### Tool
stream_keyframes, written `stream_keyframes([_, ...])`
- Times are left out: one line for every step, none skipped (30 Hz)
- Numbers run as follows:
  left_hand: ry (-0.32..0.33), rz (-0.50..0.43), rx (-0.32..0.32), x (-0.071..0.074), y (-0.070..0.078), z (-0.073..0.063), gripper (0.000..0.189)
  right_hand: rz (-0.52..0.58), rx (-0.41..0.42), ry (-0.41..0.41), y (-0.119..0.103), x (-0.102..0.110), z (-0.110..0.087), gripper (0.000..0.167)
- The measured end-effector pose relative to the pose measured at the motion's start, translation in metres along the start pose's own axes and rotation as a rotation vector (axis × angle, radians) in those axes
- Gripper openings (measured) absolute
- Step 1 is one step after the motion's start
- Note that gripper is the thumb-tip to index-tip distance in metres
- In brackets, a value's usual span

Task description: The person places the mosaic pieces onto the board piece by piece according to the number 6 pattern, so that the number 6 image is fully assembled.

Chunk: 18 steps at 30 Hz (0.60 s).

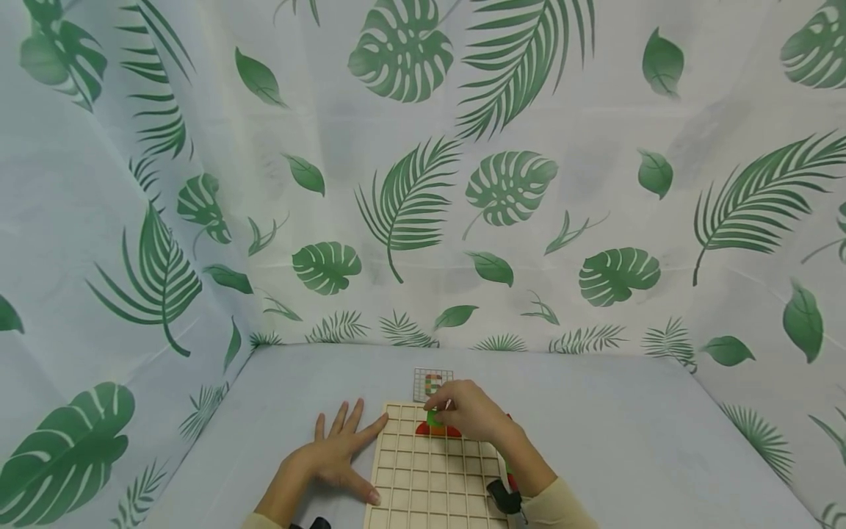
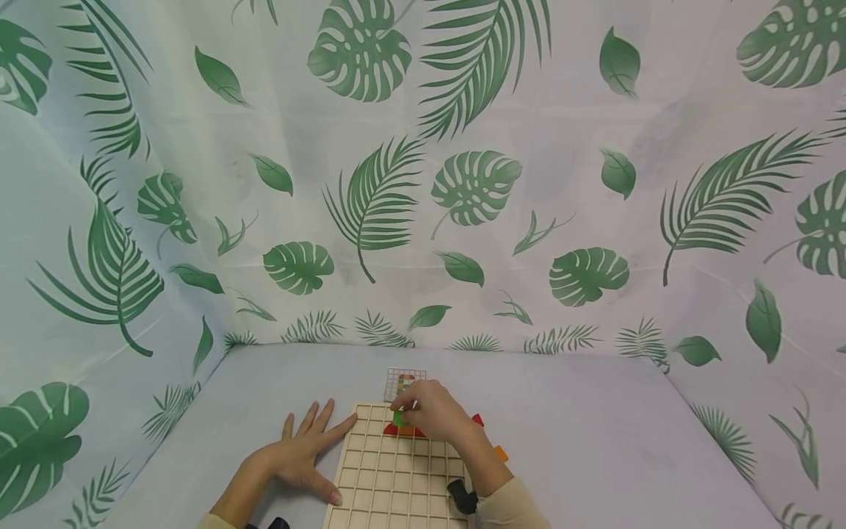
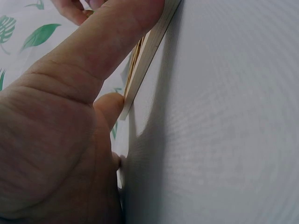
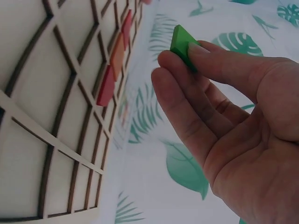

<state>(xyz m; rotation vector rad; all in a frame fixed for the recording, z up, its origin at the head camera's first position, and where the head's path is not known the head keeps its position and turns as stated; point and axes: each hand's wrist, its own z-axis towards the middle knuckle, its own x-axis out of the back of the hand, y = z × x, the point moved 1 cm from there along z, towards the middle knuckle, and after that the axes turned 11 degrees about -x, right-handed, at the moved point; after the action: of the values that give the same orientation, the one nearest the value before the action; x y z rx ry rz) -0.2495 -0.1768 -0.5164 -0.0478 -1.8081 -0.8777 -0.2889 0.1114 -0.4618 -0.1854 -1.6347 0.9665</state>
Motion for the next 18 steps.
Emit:
stream_keyframes([0.001, -0.001, -0.001, 0.000, 0.000, 0.000, 0.130, -0.002, 0.010, 0.003, 0.001, -0.001, 0.000, 0.017])
stream_keyframes([0.001, 0.002, -0.001, 0.000, 0.000, 0.000, 0.130, -0.001, 0.013, 0.006, 0.002, -0.001, 0.000, 0.018])
stream_keyframes([0.001, 0.003, -0.001, 0.000, 0.000, 0.000, 0.130, 0.001, 0.015, 0.009, 0.003, -0.002, 0.000, 0.018])
stream_keyframes([0.000, 0.003, -0.001, 0.000, 0.000, 0.000, 0.130, 0.003, 0.015, 0.012, 0.003, -0.003, 0.001, 0.018])
stream_keyframes([0.000, 0.002, 0.000, 0.000, 0.000, 0.000, 0.130, 0.005, 0.016, 0.014, 0.004, -0.004, 0.001, 0.018])
stream_keyframes([0.000, 0.003, 0.001, 0.000, 0.000, 0.000, 0.129, 0.007, 0.015, 0.018, 0.005, -0.005, 0.001, 0.018])
stream_keyframes([-0.001, 0.004, 0.002, 0.000, 0.000, 0.000, 0.129, 0.010, 0.015, 0.022, 0.005, -0.005, 0.002, 0.018])
stream_keyframes([-0.002, 0.004, 0.004, 0.000, 0.000, 0.000, 0.129, 0.012, 0.011, 0.026, 0.005, -0.006, 0.002, 0.018])
stream_keyframes([-0.001, 0.002, 0.005, 0.001, 0.000, 0.000, 0.130, 0.014, 0.012, 0.031, 0.005, -0.007, 0.003, 0.018])
stream_keyframes([-0.002, 0.001, 0.005, 0.001, 0.000, 0.000, 0.130, 0.017, 0.012, 0.033, 0.005, -0.008, 0.003, 0.018])
stream_keyframes([-0.002, 0.000, 0.006, 0.001, 0.000, 0.000, 0.129, 0.021, 0.010, 0.034, 0.004, -0.009, 0.004, 0.017])
stream_keyframes([-0.002, -0.001, 0.006, 0.001, 0.001, 0.000, 0.130, 0.021, 0.011, 0.034, 0.004, -0.010, 0.004, 0.017])
stream_keyframes([-0.003, -0.001, 0.006, 0.002, 0.001, 0.000, 0.130, 0.022, 0.009, 0.031, 0.004, -0.011, 0.004, 0.017])
stream_keyframes([-0.003, -0.001, 0.005, 0.002, 0.000, 0.000, 0.130, 0.019, 0.009, 0.028, 0.003, -0.012, 0.004, 0.017])
stream_keyframes([-0.004, -0.001, 0.004, 0.002, 0.000, 0.000, 0.130, 0.017, 0.007, 0.025, 0.003, -0.013, 0.005, 0.017])
stream_keyframes([-0.005, 0.000, 0.003, 0.002, 0.000, 0.000, 0.129, 0.011, 0.005, 0.021, 0.003, -0.013, 0.004, 0.016])
stream_keyframes([-0.005, 0.001, 0.001, 0.002, 0.000, 0.000, 0.129, 0.009, 0.005, 0.017, 0.003, -0.014, 0.004, 0.016])
stream_keyframes([-0.005, 0.000, -0.003, 0.002, 0.000, 0.000, 0.129, 0.006, 0.006, 0.012, 0.002, -0.015, 0.004, 0.016])
